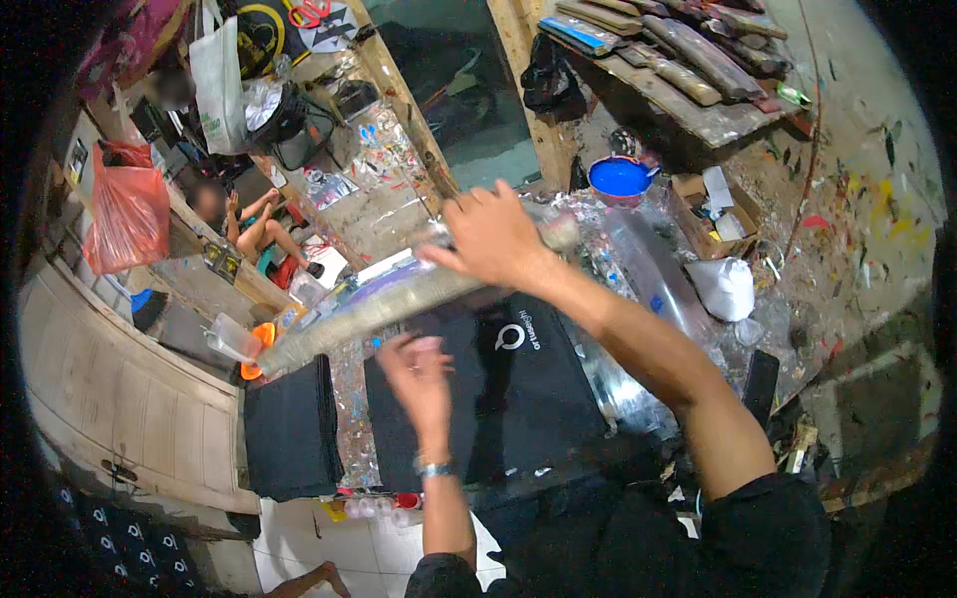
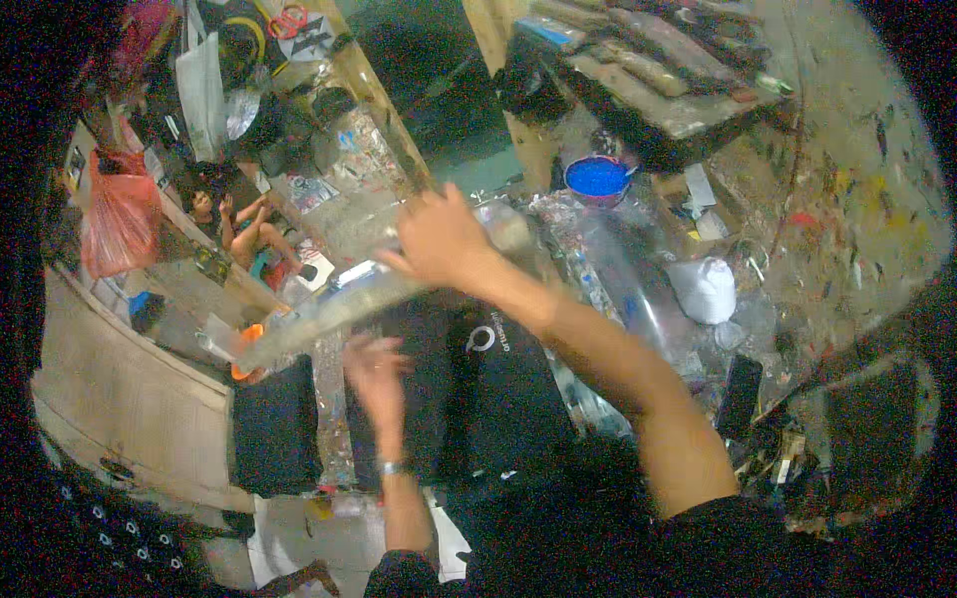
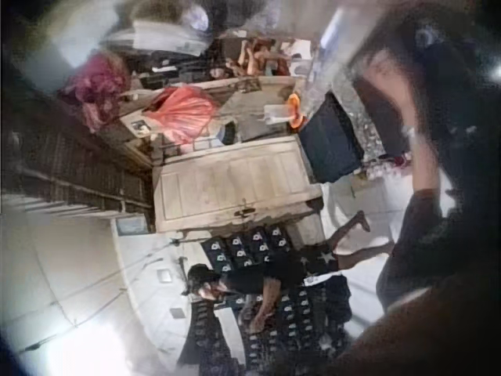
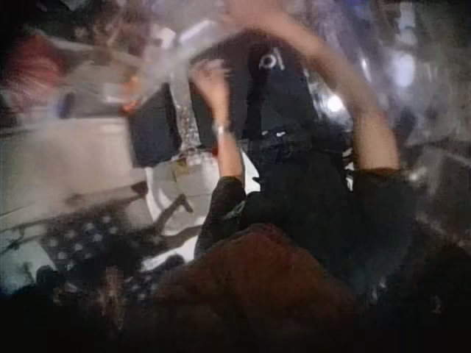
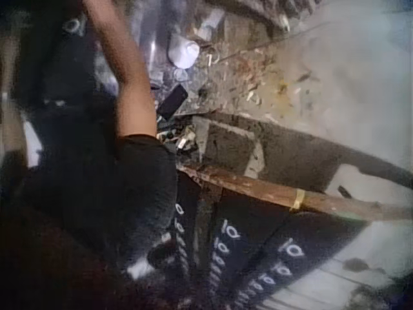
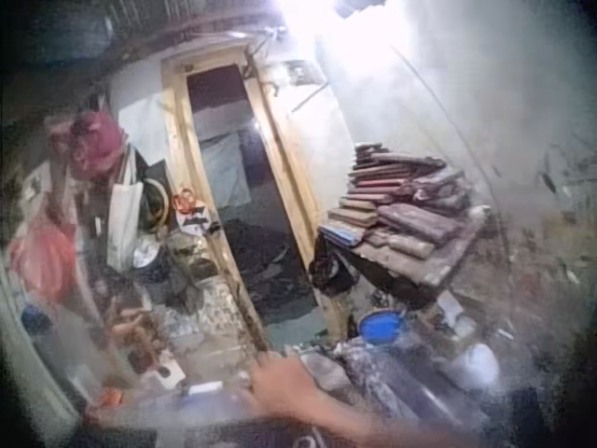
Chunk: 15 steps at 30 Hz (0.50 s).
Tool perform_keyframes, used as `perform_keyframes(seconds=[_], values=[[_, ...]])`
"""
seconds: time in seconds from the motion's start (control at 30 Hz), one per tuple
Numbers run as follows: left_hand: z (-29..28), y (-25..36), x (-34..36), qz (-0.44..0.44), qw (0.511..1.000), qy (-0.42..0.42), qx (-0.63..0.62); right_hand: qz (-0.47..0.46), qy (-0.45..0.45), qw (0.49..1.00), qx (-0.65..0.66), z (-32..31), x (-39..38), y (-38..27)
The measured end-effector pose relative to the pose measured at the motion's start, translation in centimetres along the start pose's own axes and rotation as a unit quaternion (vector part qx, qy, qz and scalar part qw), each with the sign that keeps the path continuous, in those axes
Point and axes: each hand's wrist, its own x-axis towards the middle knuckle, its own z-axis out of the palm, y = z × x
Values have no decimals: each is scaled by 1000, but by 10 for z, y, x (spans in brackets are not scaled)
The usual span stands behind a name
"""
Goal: The person screen prints logos onto black t-shirts by placing each shirt on the printing platen, lowering the screen, and using a squeegee to apply white ink before lifting the screen and passing the shirt to an assistant.
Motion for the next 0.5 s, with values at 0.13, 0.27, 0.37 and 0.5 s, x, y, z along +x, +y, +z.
perform_keyframes(seconds=[0.13, 0.27, 0.37, 0.5], values=[[93, -54, -93, 4, 906, -285, 312, 10, -22, 999, 32, -3, 46, 9], [120, -93, -134, 4, 889, -280, 363, 12, -16, 999, 37, 1, 56, 18], [116, -88, -130, 6, 904, -254, 342, 21, -30, 999, 39, -4, 56, 26], [119, -69, -116, 5, 919, -210, 335, 28, -60, 997, 50, 4, 68, 26]])
